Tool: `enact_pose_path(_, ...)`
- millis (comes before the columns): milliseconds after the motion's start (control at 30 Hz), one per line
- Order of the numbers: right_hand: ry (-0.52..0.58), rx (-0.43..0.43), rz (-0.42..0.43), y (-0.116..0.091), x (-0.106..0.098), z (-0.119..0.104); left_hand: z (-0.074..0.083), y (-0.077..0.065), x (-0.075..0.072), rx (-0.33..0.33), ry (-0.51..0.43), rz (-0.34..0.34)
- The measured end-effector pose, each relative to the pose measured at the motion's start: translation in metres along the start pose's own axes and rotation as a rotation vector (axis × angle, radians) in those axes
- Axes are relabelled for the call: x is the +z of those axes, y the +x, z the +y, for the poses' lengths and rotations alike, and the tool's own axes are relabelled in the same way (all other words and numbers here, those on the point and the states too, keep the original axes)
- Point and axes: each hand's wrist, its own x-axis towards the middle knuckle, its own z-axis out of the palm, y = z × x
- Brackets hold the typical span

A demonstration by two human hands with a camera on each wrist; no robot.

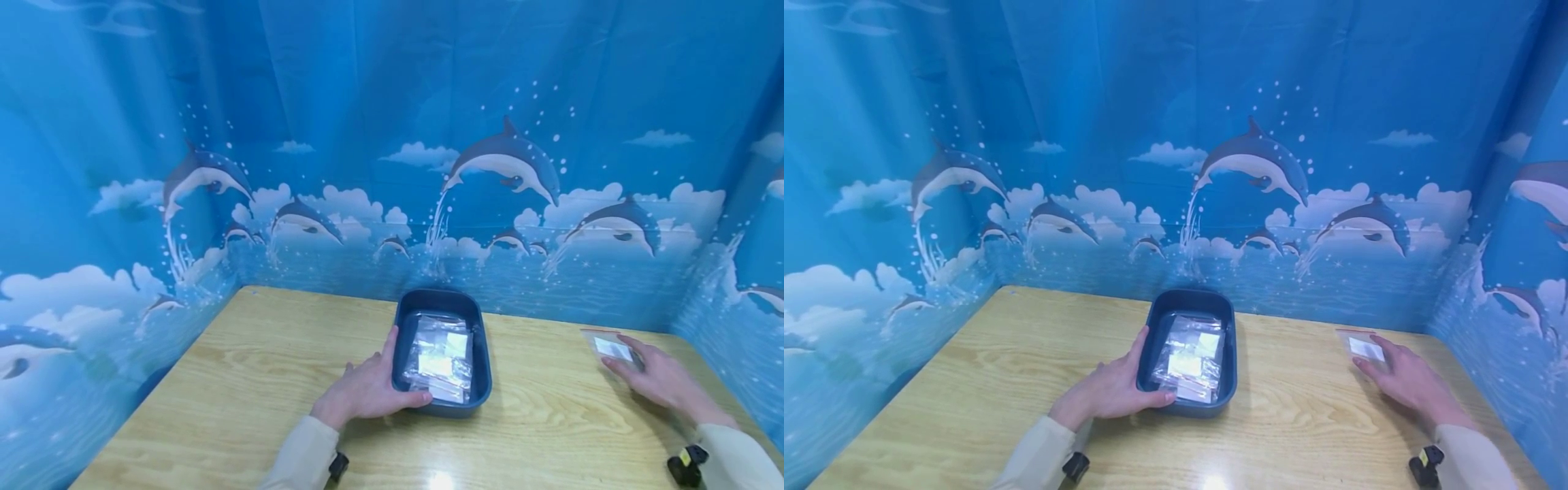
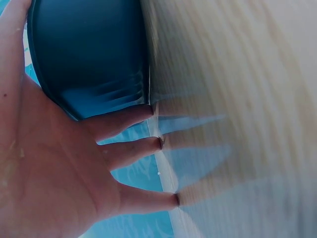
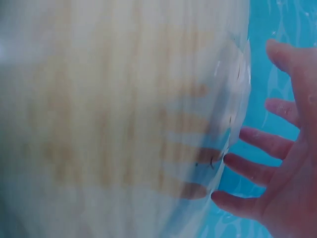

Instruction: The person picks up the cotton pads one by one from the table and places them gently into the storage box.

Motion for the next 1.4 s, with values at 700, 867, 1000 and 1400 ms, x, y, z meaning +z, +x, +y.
enact_pose_path(700, 0.041, -0.048, 0.003, 0.006, 0.000, 0.016, 0.001, -0.001, -0.001, 0.013, -0.004, 0.007)
enact_pose_path(867, 0.074, -0.042, 0.005, 0.009, -0.001, 0.019, 0.001, 0.000, -0.001, 0.013, -0.003, 0.007)
enact_pose_path(1000, 0.091, -0.040, 0.032, 0.010, -0.001, 0.020, 0.000, 0.000, 0.000, 0.012, -0.007, 0.006)
enact_pose_path(1400, 0.108, -0.048, 0.083, 0.012, 0.002, 0.020, 0.000, 0.000, -0.001, 0.013, -0.010, 0.006)
